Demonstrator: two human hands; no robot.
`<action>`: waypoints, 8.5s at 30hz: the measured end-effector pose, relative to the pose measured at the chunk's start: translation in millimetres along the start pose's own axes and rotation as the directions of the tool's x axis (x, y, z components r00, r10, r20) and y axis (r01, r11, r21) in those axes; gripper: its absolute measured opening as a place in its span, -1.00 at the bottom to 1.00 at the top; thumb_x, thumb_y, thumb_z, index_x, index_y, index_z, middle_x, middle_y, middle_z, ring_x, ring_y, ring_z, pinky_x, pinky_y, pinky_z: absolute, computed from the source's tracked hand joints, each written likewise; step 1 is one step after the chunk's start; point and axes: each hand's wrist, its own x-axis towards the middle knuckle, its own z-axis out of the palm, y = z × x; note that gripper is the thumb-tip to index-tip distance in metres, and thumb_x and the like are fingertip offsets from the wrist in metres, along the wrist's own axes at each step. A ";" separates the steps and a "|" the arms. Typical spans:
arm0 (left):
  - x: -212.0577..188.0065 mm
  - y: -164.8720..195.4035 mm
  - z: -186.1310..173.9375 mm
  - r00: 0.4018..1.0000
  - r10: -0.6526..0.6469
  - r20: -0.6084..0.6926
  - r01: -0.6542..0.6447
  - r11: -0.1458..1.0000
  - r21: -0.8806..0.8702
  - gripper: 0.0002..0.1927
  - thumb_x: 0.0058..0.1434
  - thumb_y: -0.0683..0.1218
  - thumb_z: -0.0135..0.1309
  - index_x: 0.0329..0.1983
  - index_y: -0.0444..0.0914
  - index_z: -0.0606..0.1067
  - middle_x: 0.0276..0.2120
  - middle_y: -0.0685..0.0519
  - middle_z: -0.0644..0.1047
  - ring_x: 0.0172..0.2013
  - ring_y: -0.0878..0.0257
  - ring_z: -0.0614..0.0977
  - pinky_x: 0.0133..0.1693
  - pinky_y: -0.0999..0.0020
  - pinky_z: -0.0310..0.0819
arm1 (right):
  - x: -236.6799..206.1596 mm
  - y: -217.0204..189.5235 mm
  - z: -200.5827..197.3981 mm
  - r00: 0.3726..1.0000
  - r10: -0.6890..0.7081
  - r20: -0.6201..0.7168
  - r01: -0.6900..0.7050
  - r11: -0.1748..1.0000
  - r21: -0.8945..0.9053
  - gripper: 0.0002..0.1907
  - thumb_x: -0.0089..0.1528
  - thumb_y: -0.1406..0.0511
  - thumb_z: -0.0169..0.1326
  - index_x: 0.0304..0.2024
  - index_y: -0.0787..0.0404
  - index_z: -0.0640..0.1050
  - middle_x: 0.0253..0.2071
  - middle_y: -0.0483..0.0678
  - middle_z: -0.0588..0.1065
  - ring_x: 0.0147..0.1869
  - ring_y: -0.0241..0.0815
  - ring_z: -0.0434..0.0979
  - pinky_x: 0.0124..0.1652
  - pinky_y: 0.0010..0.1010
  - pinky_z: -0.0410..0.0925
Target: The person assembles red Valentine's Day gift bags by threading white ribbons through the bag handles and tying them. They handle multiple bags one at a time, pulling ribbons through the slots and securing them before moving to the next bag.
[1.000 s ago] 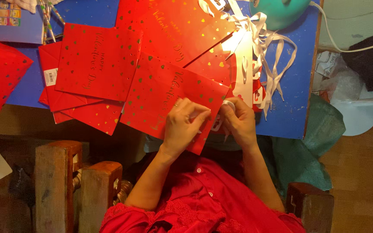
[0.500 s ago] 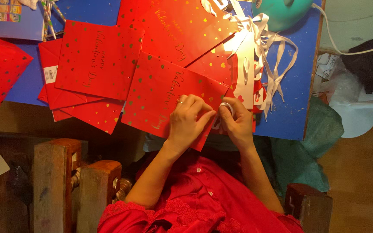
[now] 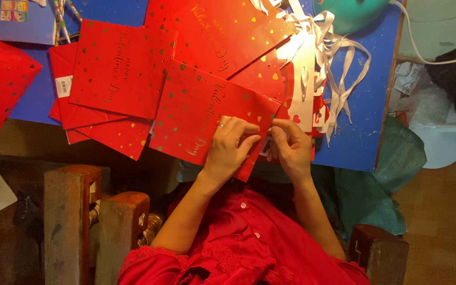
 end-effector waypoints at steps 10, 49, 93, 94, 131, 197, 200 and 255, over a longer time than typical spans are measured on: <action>-5.3 -3.7 -0.8 0.929 -0.365 0.059 0.345 0.799 -0.493 -0.88 0.50 -0.12 0.01 -0.04 -0.27 0.37 -0.14 0.05 0.66 -0.15 0.39 0.72 -0.13 0.44 0.66 | -2.3 -4.1 2.3 0.998 0.059 -0.026 -0.062 0.993 -0.100 -0.85 0.37 0.37 0.11 -0.06 0.34 0.59 -0.45 -0.14 0.55 -0.55 -0.44 0.45 -0.53 -0.57 0.33; -2.8 -8.1 5.7 0.968 -0.240 0.074 0.250 0.947 -0.202 -0.87 0.30 -0.21 0.19 -0.14 -0.28 0.49 -0.27 -0.02 0.54 -0.28 0.20 0.69 -0.28 0.35 0.55 | -4.5 4.6 -1.4 0.999 0.050 -0.006 -0.051 0.984 -0.170 -0.89 0.34 0.44 0.10 -0.10 0.34 0.58 -0.40 -0.15 0.57 -0.42 -0.44 0.53 -0.44 -0.60 0.39; -5.0 -12.2 20.2 0.856 -0.452 0.252 0.505 0.626 -0.594 -0.85 0.28 -0.19 0.22 -0.15 -0.33 0.53 -0.28 0.09 0.60 -0.33 0.38 0.69 -0.50 0.44 0.67 | -9.7 20.8 8.8 0.991 -0.097 -0.092 0.097 0.995 -0.013 -0.76 0.33 0.53 0.06 0.04 0.29 0.44 -0.08 -0.14 0.50 -0.08 -0.45 0.52 -0.09 -0.60 0.41; -5.3 -14.0 21.0 0.847 -0.462 0.263 0.520 0.616 -0.592 -0.85 0.29 -0.19 0.23 -0.13 -0.35 0.55 -0.31 0.08 0.61 -0.34 0.38 0.69 -0.50 0.43 0.67 | -10.3 21.7 11.5 0.985 -0.124 -0.120 0.125 0.992 0.002 -0.74 0.32 0.54 0.04 0.05 0.27 0.42 -0.08 -0.15 0.49 -0.08 -0.45 0.52 -0.08 -0.61 0.40; -14.4 -20.9 25.9 0.856 -0.483 0.183 0.475 0.598 -0.646 -0.81 0.31 -0.20 0.15 -0.04 -0.35 0.55 -0.25 0.05 0.64 -0.26 0.39 0.68 -0.31 0.44 0.62 | -5.4 7.8 27.4 0.934 -0.334 -0.127 0.257 0.875 -0.410 -0.89 0.35 0.56 0.06 -0.10 0.35 0.54 -0.10 -0.09 0.37 -0.25 -0.40 0.37 -0.33 -0.59 0.29; -9.6 -19.0 17.7 0.994 -0.102 -0.030 0.083 0.926 -0.369 -0.81 0.18 -0.28 0.22 -0.14 -0.31 0.54 -0.15 -0.05 0.60 -0.17 0.15 0.70 -0.13 0.35 0.59 | -4.8 9.7 17.9 0.953 -0.298 -0.059 0.251 0.880 -0.404 -0.92 0.34 0.53 0.10 -0.13 0.33 0.54 -0.14 -0.12 0.37 -0.31 -0.43 0.32 -0.37 -0.59 0.20; -9.7 -18.4 16.9 0.994 -0.103 -0.027 0.086 0.927 -0.366 -0.83 0.21 -0.27 0.21 -0.14 -0.31 0.53 -0.15 -0.05 0.61 -0.16 0.15 0.70 -0.12 0.35 0.59 | -3.6 10.3 19.0 0.968 -0.235 -0.090 0.192 0.921 -0.338 -0.92 0.30 0.52 0.10 -0.18 0.32 0.53 -0.13 -0.11 0.33 -0.41 -0.45 0.28 -0.45 -0.59 0.16; -12.9 -2.5 2.2 0.997 -0.009 0.081 0.000 0.994 0.111 -0.81 0.12 0.00 0.32 -0.36 -0.13 0.54 -0.40 0.20 0.54 -0.20 0.21 0.53 0.02 0.20 0.23 | -17.5 -33.1 -8.9 0.991 -0.035 0.132 0.099 0.853 -0.513 -0.79 0.37 0.41 -0.01 0.03 0.32 0.55 -0.31 -0.10 0.47 -0.29 -0.34 0.42 -0.28 -0.52 0.32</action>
